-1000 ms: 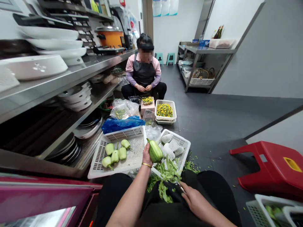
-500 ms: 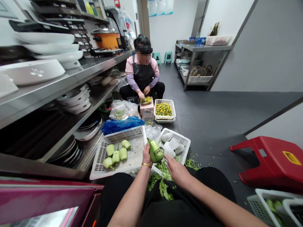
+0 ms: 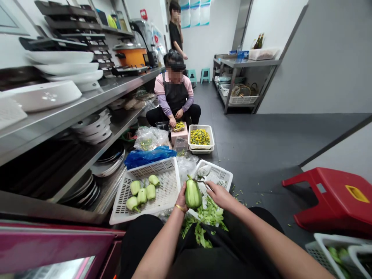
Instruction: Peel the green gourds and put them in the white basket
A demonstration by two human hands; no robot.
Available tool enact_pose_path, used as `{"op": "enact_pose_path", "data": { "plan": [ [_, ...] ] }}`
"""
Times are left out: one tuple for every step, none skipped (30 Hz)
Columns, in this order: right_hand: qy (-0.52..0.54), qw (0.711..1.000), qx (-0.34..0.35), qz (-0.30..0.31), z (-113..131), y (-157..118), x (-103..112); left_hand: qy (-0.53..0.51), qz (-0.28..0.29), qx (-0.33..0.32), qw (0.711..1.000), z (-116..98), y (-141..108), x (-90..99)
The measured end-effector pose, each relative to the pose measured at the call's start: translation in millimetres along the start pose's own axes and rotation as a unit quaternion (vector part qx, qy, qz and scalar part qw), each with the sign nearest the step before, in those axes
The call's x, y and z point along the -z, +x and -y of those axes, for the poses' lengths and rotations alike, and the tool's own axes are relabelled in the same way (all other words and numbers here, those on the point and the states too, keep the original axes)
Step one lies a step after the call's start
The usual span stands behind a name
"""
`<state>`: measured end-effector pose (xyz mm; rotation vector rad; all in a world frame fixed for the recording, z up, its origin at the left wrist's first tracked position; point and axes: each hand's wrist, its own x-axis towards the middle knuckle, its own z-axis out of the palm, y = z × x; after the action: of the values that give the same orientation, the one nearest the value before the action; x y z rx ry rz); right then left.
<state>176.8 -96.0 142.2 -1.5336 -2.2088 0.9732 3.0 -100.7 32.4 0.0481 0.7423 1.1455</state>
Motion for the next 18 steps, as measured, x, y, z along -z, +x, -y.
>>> {"op": "enact_pose_path", "data": {
  "plan": [
    [0.004, 1.000, 0.003, -0.004, 6, 7, -4, 0.004, 0.011, -0.004, 1.000, 0, 0, -1.4],
    [0.007, 1.000, 0.002, -0.007, 9, 9, -11, 0.004, 0.018, -0.013, 1.000, -2, 0, -2.6],
    [0.011, 1.000, 0.000, -0.011, 10, 5, -21, 0.001, 0.020, -0.022, 1.000, -4, 0, -3.4],
    [0.017, 1.000, -0.002, -0.019, 7, -5, -33, -0.005, 0.018, -0.031, 0.999, -6, 1, -3.7],
    [0.026, 0.999, -0.001, -0.023, 1, -19, -45, -0.013, 0.012, -0.038, 0.999, -9, 3, -3.5],
    [0.039, 0.999, -0.002, -0.025, -7, -37, -56, -0.022, 0.003, -0.046, 0.999, -13, 4, -2.9],
    [0.053, 0.998, 0.007, -0.015, -17, -55, -64, -0.031, -0.005, -0.053, 0.998, -15, 6, -2.1],
    [0.062, 0.997, 0.014, 0.034, -26, -72, -68, -0.039, -0.012, -0.062, 0.997, -18, 7, -1.3],
    [0.068, 0.995, 0.010, 0.073, -34, -86, -67, -0.044, -0.017, -0.070, 0.996, -19, 8, -0.7],
    [0.068, 0.993, 0.005, 0.101, -40, -94, -62, -0.047, -0.018, -0.077, 0.996, -20, 9, -0.5],
    [0.062, 0.992, 0.000, 0.113, -42, -95, -54, -0.049, -0.019, -0.081, 0.995, -19, 9, -0.7],
    [0.053, 0.993, -0.003, 0.105, -40, -90, -43, -0.047, -0.020, -0.082, 0.995, -18, 9, -1.3],
    [0.043, 0.996, 0.000, 0.083, -34, -79, -32, -0.042, -0.023, -0.079, 0.996, -16, 8, -2.3],
    [0.030, 0.998, 0.008, 0.058, -26, -64, -21, -0.033, -0.026, -0.075, 0.996, -14, 8, -3.4],
    [0.018, 0.999, 0.017, 0.036, -16, -47, -12, -0.021, -0.027, -0.072, 0.997, -12, 7, -4.4],
    [0.007, 1.000, 0.024, 0.018, -5, -30, -6, -0.009, -0.025, -0.071, 0.997, -10, 6, -5.2],
    [-0.003, 1.000, 0.027, 0.006, 5, -15, -4, 0.002, -0.020, -0.074, 0.997, -9, 6, -5.7],
    [-0.012, 1.000, 0.028, -0.001, 12, -5, -6, 0.009, -0.015, -0.084, 0.996, -9, 7, -5.6]
  ]
}}
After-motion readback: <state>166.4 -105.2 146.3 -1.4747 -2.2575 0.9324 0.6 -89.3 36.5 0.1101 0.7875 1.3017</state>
